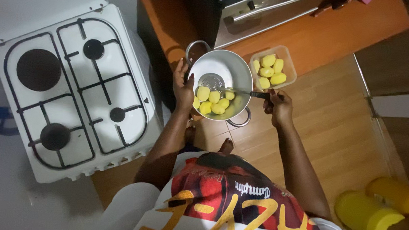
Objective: The person takes a plastic container from the dish rack, uses a skimmer spoon to move boiled potatoes from a pot into the container, and carries the container to another counter. They then carry the pot to the sink, rinse it, and handle and wipe the gas stove burner grate and stove top.
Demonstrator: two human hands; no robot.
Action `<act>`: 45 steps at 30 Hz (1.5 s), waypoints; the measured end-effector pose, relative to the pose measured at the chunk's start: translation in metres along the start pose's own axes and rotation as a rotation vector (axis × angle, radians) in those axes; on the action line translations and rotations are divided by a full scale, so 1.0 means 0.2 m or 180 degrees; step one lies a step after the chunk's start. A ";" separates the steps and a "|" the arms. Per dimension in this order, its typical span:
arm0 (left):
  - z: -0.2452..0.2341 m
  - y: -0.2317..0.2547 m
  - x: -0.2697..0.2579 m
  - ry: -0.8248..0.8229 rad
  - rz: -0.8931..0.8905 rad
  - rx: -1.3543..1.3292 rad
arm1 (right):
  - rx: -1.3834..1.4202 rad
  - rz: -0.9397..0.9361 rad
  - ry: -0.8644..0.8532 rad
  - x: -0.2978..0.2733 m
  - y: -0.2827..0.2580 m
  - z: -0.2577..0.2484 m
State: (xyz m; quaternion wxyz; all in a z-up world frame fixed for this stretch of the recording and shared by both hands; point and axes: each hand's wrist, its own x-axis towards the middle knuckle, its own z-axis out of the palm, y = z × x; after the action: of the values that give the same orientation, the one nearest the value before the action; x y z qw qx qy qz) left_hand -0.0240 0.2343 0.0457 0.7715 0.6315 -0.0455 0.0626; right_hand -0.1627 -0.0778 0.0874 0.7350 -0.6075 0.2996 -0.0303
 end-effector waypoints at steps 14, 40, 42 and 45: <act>-0.04 -0.01 0.02 0.0054 -0.0194 -0.0218 | -0.0213 -0.0394 -0.0375 -0.11 0.00 0.18; -0.17 -0.12 0.15 -0.0211 -0.0418 -0.0293 | 0.0937 0.0583 0.0285 -0.34 0.07 0.22; -0.19 -0.16 0.16 -0.0297 -0.0529 -0.0210 | 0.0921 0.0532 0.0397 -0.35 0.06 0.21; -0.22 -0.23 0.20 -0.0307 -0.0737 0.0018 | 0.0957 0.0446 0.0492 -0.39 0.04 0.19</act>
State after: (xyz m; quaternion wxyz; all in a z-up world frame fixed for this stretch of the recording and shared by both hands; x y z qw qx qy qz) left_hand 0.0219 0.2693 -0.0012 0.7687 0.6369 -0.0091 -0.0572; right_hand -0.2108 -0.0100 0.1151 0.7927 -0.4643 0.3888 -0.0701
